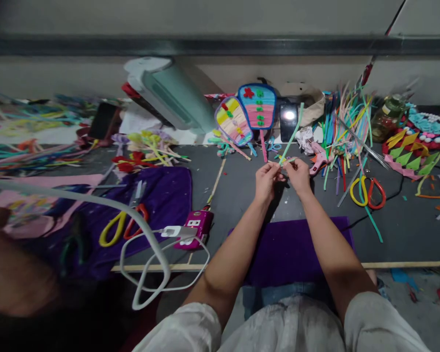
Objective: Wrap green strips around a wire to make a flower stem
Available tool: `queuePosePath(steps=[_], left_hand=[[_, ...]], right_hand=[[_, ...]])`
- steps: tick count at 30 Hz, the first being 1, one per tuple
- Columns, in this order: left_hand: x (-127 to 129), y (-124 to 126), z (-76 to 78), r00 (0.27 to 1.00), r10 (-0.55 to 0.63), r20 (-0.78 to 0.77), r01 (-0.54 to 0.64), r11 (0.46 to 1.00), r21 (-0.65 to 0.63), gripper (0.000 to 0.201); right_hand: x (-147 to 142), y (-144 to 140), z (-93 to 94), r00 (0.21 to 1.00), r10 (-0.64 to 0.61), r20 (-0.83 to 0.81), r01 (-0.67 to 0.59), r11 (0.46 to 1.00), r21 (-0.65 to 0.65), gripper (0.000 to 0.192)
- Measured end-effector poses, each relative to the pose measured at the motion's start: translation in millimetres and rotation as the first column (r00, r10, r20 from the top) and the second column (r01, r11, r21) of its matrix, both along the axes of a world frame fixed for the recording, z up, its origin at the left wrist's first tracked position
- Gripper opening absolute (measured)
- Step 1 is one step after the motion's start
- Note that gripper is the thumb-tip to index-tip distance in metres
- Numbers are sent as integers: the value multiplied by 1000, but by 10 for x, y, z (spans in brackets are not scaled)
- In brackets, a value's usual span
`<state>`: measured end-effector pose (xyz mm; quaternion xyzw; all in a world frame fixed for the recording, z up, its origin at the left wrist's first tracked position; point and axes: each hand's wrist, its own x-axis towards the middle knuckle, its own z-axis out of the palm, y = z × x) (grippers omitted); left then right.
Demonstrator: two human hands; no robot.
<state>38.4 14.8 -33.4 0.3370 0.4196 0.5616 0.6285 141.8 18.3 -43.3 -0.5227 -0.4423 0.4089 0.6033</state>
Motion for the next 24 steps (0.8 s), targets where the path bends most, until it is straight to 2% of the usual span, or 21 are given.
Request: queuePosePath(steps=[4, 8, 11, 15, 19, 22, 24], left_hand=[[-4, 29, -11, 993, -29, 118, 43, 993, -111, 21], [-26, 88, -35, 965, -65, 255, 129, 962, -242, 12], [-42, 109, -46, 954, -91, 285, 170, 949, -265, 13], [-54, 82, -32, 978, -114, 172, 142, 977, -157, 24], [-39, 42, -15, 997, -53, 58, 54, 999, -7, 30], [-10, 23, -16, 1000, 8, -30, -5, 994, 110, 29], [10, 13, -22, 996, 50, -75, -37, 986, 165, 28]], right_hand=[[-13, -34, 16, 975, -48, 215, 24, 994, 111, 15], [-30, -86, 54, 886, -95, 453, -21, 969, 244, 14], [-29, -98, 66, 849, -119, 514, -36, 959, 282, 14], [-11, -75, 55, 916, -92, 389, 4, 975, 221, 15], [10, -27, 23, 994, 10, 112, -18, 998, 68, 21], [24, 6, 2, 997, 40, -63, -41, 999, -9, 25], [28, 18, -7, 993, 39, -112, -42, 999, -25, 24]])
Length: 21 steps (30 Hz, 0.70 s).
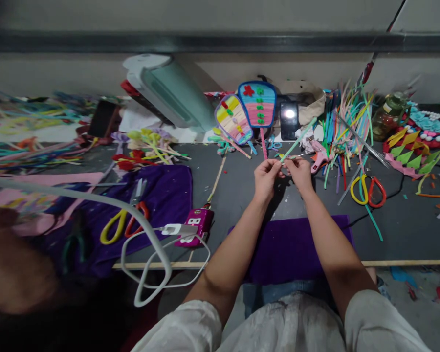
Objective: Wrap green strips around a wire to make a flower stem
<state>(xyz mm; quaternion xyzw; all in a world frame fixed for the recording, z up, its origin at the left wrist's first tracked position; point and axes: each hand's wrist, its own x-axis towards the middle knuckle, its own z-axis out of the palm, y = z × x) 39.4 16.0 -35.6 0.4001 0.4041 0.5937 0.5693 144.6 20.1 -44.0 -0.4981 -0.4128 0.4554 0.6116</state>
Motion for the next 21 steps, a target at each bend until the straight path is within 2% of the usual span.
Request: queuePosePath(steps=[3, 6, 10, 13, 17, 19, 21], left_hand=[[22, -13, -9, 998, 52, -38, -50, 998, 46, 27], [27, -22, -15, 997, 69, -45, -67, 997, 45, 25], [11, -19, -9, 999, -5, 34, 8, 997, -71, 20], [-13, 11, 6, 989, -56, 137, 81, 981, -178, 17], [-51, 64, 28, 949, -119, 290, 225, 903, -366, 15], [-61, 72, 32, 940, -121, 320, 246, 890, -385, 15], [-59, 62, 30, 955, -98, 280, 189, 928, -320, 16]], right_hand=[[-7, -1, -1, 1000, 3, 28, -3, 1000, 8, 24], [-22, -16, 12, 991, -17, 130, 10, 998, 56, 22], [-24, -41, 35, 954, -68, 292, 28, 990, 141, 17], [-21, -64, 50, 898, -97, 430, 9, 979, 202, 14], [-34, -92, 69, 806, -148, 573, -38, 954, 299, 14], [-42, -100, 78, 804, -149, 575, -38, 953, 301, 15], [-47, -102, 84, 842, -133, 522, -8, 966, 260, 15]])
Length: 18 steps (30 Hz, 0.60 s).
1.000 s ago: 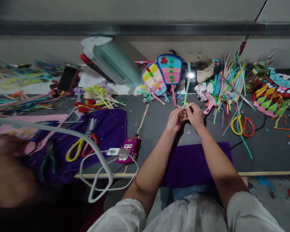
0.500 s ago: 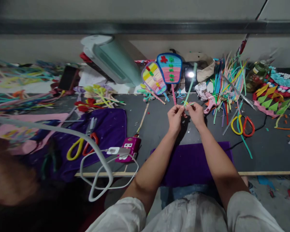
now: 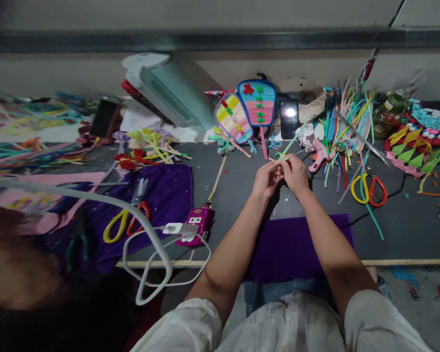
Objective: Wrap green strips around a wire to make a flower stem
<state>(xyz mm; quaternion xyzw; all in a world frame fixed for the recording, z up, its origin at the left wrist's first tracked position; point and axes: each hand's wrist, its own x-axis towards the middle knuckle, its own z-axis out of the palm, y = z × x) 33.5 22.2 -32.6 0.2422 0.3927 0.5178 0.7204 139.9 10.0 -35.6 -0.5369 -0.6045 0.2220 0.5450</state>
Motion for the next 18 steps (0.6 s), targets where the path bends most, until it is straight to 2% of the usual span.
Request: queuePosePath(steps=[5, 9, 12, 18], left_hand=[[42, -57, -2, 962, 185, -199, -127, 953, 276, 22], [65, -75, 2, 931, 245, -271, -122, 908, 401, 22], [61, -71, -3, 944, 203, -261, -95, 923, 373, 21], [38, -51, -21, 979, 85, -188, -49, 981, 187, 25]], right_hand=[[16, 36, -25, 955, 3, -297, -50, 987, -152, 25], [46, 77, -62, 890, 17, -455, -120, 973, -199, 29], [64, 88, -67, 900, 36, -434, -119, 979, -166, 26], [54, 64, -34, 968, 9, -250, -38, 993, -111, 14]])
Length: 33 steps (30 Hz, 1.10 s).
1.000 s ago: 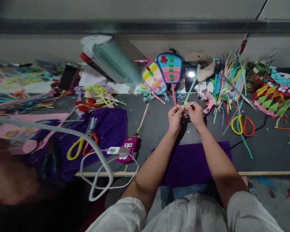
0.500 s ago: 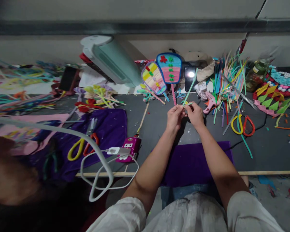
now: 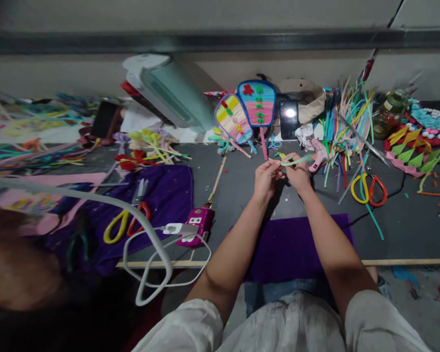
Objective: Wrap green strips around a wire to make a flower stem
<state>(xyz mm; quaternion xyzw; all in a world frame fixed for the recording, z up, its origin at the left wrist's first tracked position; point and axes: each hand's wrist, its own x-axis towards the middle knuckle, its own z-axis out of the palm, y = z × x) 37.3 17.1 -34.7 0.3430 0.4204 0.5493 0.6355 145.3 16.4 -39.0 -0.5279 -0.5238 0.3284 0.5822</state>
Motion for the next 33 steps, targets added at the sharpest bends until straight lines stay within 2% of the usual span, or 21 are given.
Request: queuePosePath(steps=[3, 10, 15, 18, 22, 28, 33], left_hand=[[-1, -2, 9, 1000, -2, 12, 2, 1000, 6, 27], [-41, 20, 51, 988, -85, 127, 95, 993, -72, 34], [-45, 23, 47, 986, -120, 119, 131, 987, -88, 34], [-31, -1, 58, 993, -92, 75, 93, 996, -7, 26], [1, -40, 74, 992, 29, -119, -7, 984, 179, 18], [24, -87, 123, 889, 262, -375, -110, 918, 381, 11], [9, -120, 165, 855, 312, -413, -102, 884, 456, 8]], right_hand=[[-15, -21, 28, 1000, -21, 14, 21, 1000, -18, 13], [-36, -40, 116, 967, 41, -253, -60, 996, -68, 23], [-32, -27, 122, 954, 56, -295, -84, 993, -85, 30], [-22, -20, 93, 961, 45, -272, -73, 993, -91, 28], [-6, -21, 80, 971, 8, -238, -31, 995, -92, 25], [1, -37, 97, 988, -21, -153, 13, 998, -57, 24], [-13, -53, 88, 995, -40, -90, 38, 999, -30, 18]])
